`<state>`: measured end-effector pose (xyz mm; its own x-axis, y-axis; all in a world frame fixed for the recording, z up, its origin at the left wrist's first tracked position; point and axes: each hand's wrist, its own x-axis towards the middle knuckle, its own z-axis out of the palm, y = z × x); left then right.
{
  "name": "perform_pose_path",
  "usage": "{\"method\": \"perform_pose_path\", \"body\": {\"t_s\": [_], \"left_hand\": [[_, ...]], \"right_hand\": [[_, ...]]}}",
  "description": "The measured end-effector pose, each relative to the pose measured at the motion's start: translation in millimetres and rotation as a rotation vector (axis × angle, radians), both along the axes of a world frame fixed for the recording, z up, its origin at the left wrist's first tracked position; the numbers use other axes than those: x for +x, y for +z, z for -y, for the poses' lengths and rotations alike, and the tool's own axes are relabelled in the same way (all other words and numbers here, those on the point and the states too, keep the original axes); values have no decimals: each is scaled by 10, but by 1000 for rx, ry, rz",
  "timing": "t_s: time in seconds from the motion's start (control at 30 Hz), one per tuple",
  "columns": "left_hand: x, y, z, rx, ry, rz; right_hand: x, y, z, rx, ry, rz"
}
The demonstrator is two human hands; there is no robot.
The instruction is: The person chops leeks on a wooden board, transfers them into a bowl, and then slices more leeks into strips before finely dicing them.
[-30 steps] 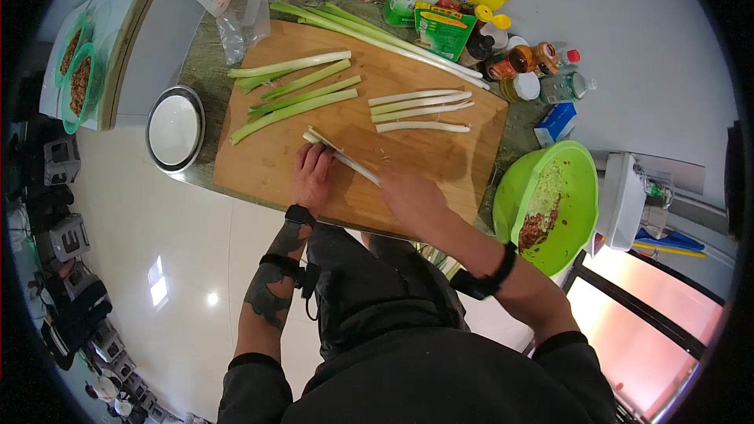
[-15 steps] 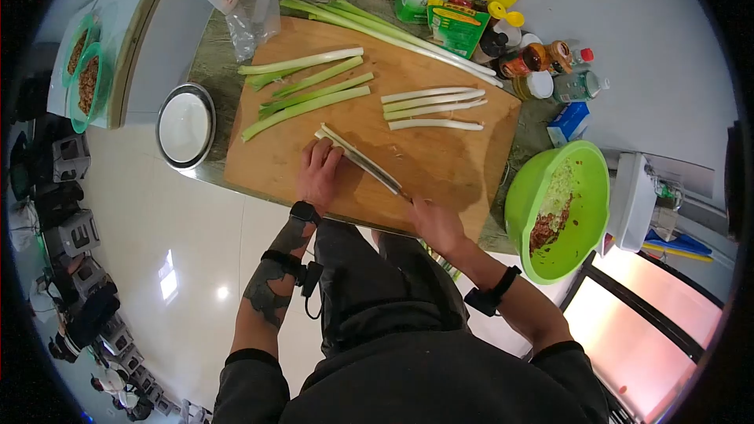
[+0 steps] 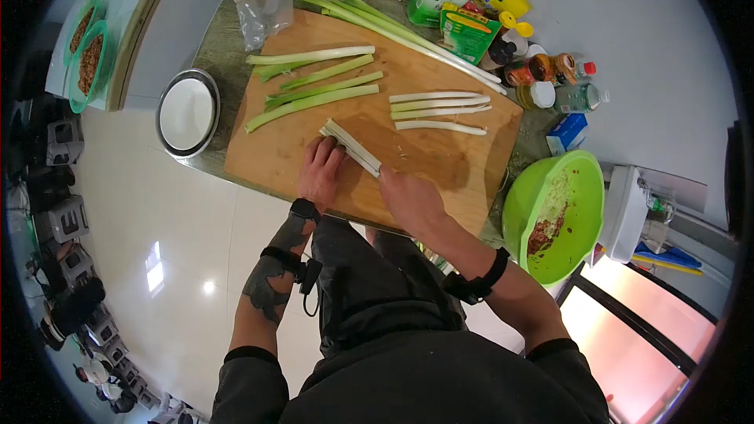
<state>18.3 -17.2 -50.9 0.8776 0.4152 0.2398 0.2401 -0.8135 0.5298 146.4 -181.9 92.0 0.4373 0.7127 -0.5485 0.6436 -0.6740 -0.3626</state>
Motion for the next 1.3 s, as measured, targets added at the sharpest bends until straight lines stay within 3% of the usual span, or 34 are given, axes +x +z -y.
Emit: {"method": "perform_pose_path", "body": {"t_s": [0.13,0.3,0.47,0.6,0.7,0.8,1.3], "left_hand": [[-2,-23,4,-22,4,-9],[-53,-44,-10,2,-28,-8],[-107,-67,-8,-25,-39,-25],[-4,-99,-28,-42,10,26],[-3,-75,22,-31,-35,21],[20,40,-26,4,-83,-17],[156,167,-78,2,-122,-61]], "right_hand": [[48,67,135,-82,61,35],[-60,-250,595,-79,72,52],[-254,-569,790,41,-90,32],[-105,-281,629,243,-28,101],[64,-160,241,99,-29,71],[177,-54,38,120,38,64],[223,-221,117,121,21,72]]}}
